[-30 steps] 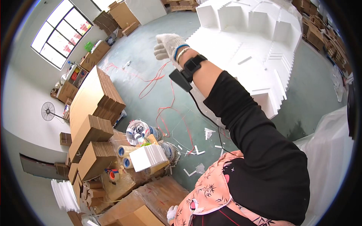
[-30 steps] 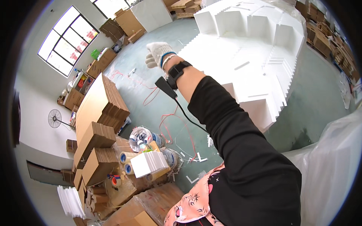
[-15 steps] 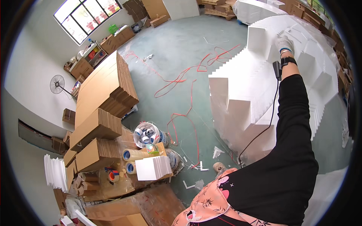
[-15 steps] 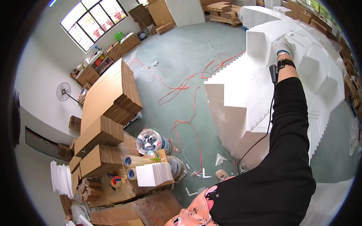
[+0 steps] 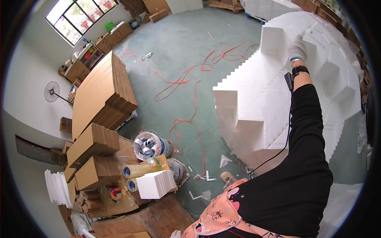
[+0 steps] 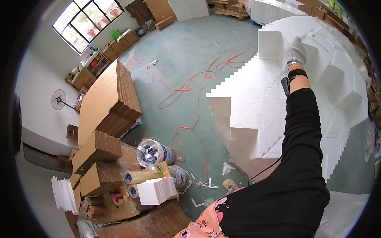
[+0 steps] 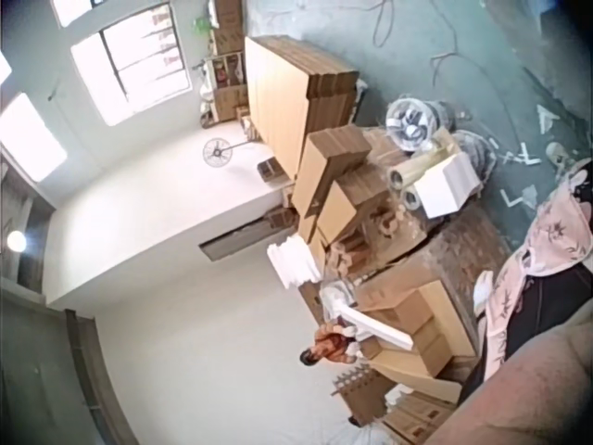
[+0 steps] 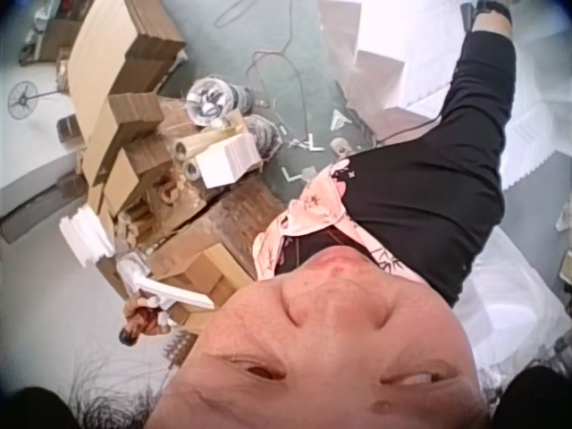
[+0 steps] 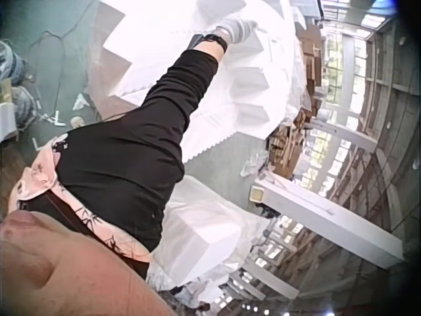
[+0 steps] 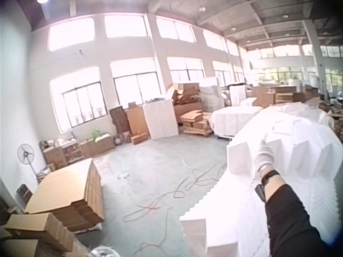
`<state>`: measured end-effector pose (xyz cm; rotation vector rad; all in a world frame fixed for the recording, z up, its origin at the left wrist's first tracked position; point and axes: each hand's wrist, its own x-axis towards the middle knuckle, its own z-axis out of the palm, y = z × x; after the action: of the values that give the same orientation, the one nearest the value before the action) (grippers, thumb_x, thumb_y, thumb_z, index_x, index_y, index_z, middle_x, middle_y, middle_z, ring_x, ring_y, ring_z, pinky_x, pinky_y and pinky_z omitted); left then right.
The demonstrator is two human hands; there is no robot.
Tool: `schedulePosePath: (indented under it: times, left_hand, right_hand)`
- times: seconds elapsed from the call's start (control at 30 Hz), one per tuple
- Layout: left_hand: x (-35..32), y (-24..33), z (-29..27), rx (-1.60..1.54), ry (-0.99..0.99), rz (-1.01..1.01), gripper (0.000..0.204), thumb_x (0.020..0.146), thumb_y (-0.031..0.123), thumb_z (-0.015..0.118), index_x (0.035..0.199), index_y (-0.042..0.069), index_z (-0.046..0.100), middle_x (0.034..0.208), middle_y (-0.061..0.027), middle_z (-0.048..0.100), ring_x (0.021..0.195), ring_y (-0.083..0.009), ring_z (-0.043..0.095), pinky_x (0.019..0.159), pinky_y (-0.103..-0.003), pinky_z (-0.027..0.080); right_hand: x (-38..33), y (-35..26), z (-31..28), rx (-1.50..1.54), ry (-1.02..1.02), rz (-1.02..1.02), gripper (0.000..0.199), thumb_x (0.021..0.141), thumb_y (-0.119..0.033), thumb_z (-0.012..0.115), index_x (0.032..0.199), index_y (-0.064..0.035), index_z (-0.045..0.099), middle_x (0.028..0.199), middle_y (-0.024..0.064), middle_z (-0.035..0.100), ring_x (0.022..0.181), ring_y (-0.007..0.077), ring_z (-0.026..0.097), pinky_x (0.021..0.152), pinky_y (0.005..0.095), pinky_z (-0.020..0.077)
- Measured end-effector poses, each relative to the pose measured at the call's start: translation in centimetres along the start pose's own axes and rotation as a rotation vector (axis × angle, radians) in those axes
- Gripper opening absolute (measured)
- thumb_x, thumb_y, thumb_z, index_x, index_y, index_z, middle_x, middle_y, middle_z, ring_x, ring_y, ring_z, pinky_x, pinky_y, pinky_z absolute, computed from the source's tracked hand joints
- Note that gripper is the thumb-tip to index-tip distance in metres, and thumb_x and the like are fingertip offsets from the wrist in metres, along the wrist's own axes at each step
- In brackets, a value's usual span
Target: The person places white foam corner protectors and a large foam sheet into a cardboard box. They then close the box flaps and hand the box to a coworker. The person repeats this process with another box, placing foam pieces inside and closing the flaps.
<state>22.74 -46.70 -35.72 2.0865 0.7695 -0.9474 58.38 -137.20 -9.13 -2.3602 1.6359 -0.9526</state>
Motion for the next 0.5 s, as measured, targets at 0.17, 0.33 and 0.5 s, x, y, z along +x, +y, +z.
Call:
schedulePosePath:
  times: [0.17, 0.33, 0.5]
  left_hand:
    - [-0.4, -2.0, -2.9, -0.04, 0.054, 0.014, 0.051, 0.102, 0.032, 0.051, 0.142, 0.002, 0.052, 0.147, -0.0196, 0.05, 0.134, -0.0315, 0.051, 0.11, -0.038, 0.043]
    - [-0.2, -4.4, -3.7, -0.098, 0.065, 0.088, 0.048, 0.103, 0.03, 0.049, 0.143, 0.003, 0.051, 0.149, -0.0193, 0.048, 0.135, -0.0311, 0.049, 0.111, -0.038, 0.042]
    - [-0.9, -9.3, -4.9, -0.262, 0.078, 0.262, 0.046, 0.105, 0.028, 0.047, 0.144, 0.004, 0.05, 0.152, -0.0189, 0.046, 0.137, -0.0307, 0.048, 0.111, -0.038, 0.041]
  right_hand:
    - [0.1, 1.1, 0.3, 0.123, 0.14, -0.077, 0.066, 0.085, -0.039, 0.066, 0.141, -0.0074, 0.048, 0.131, 0.0271, 0.062, 0.114, 0.0431, 0.065, 0.097, 0.053, 0.0517]
    - [-1.1, 0.8, -3.4, 0.596, 0.058, 0.024, 0.072, 0.085, -0.041, 0.07, 0.143, -0.0034, 0.049, 0.128, 0.0225, 0.064, 0.106, 0.0349, 0.07, 0.087, 0.0457, 0.0583]
    - [-11.7, -5.2, -10.5, 1.363, -0.557, -0.183, 0.041, 0.095, -0.03, 0.065, 0.124, -0.0015, 0.065, 0.111, 0.0112, 0.067, 0.093, 0.0201, 0.071, 0.074, 0.033, 0.0624]
